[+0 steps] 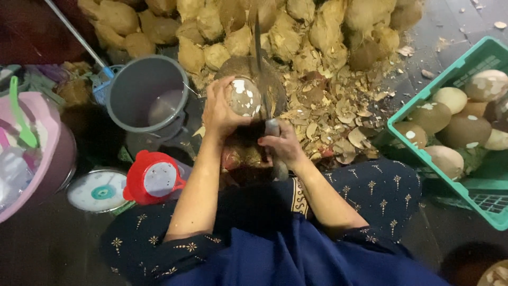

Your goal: The person sits on the floor and uses a long knife to peel the husk off a coconut. They rotate the coconut with their left hand while striking and scraping away the husk with the knife in their right hand. Piles of husks and other coconuts are visible nearby.

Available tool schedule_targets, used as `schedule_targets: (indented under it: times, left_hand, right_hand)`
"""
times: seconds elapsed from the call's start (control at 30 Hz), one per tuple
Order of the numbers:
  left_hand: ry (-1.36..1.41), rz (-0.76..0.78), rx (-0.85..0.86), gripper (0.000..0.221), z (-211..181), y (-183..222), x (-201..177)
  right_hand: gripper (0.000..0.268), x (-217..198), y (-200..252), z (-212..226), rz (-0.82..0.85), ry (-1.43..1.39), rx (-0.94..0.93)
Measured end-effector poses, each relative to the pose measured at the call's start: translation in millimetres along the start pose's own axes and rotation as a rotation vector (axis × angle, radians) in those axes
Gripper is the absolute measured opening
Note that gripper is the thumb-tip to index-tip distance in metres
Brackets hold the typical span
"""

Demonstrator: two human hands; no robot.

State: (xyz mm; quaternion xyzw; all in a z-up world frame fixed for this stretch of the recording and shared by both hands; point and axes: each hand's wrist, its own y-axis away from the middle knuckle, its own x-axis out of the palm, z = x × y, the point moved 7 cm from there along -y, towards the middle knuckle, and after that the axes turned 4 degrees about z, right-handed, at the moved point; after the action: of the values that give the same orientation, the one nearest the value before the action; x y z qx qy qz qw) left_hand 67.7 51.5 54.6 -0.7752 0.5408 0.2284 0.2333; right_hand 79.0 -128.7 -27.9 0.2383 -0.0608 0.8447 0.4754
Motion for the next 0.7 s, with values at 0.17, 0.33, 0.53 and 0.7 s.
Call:
schedule_targets:
  times: [0.17, 0.33, 0.53, 0.7]
  left_hand:
    - [-0.077, 0.03, 0.011, 0.116, 19.2, -5.5, 7.6]
    - [-0.004, -0.003, -0.075, 0.113, 12.2, -9.2, -5.3]
    - [0.711, -0.243, 0.069, 0.115, 61.6, -6.5, -1.1]
    - [0.093, 0.02, -0.178, 0.124, 39.0, -15.6, -9.3]
  right_hand:
    - [0.026, 28.7, 19.8, 56.8, 0.043, 0.4, -0.33]
    - [0.012, -39.6, -12.4, -62.1, -0.024, -0.052, 0.564]
    - [0.024, -11.8, 21.7, -19.0, -0.168, -0.037, 0.462]
    - [0.014, -31.9, -2.6, -53.6, -0.088, 0.127, 0.388]
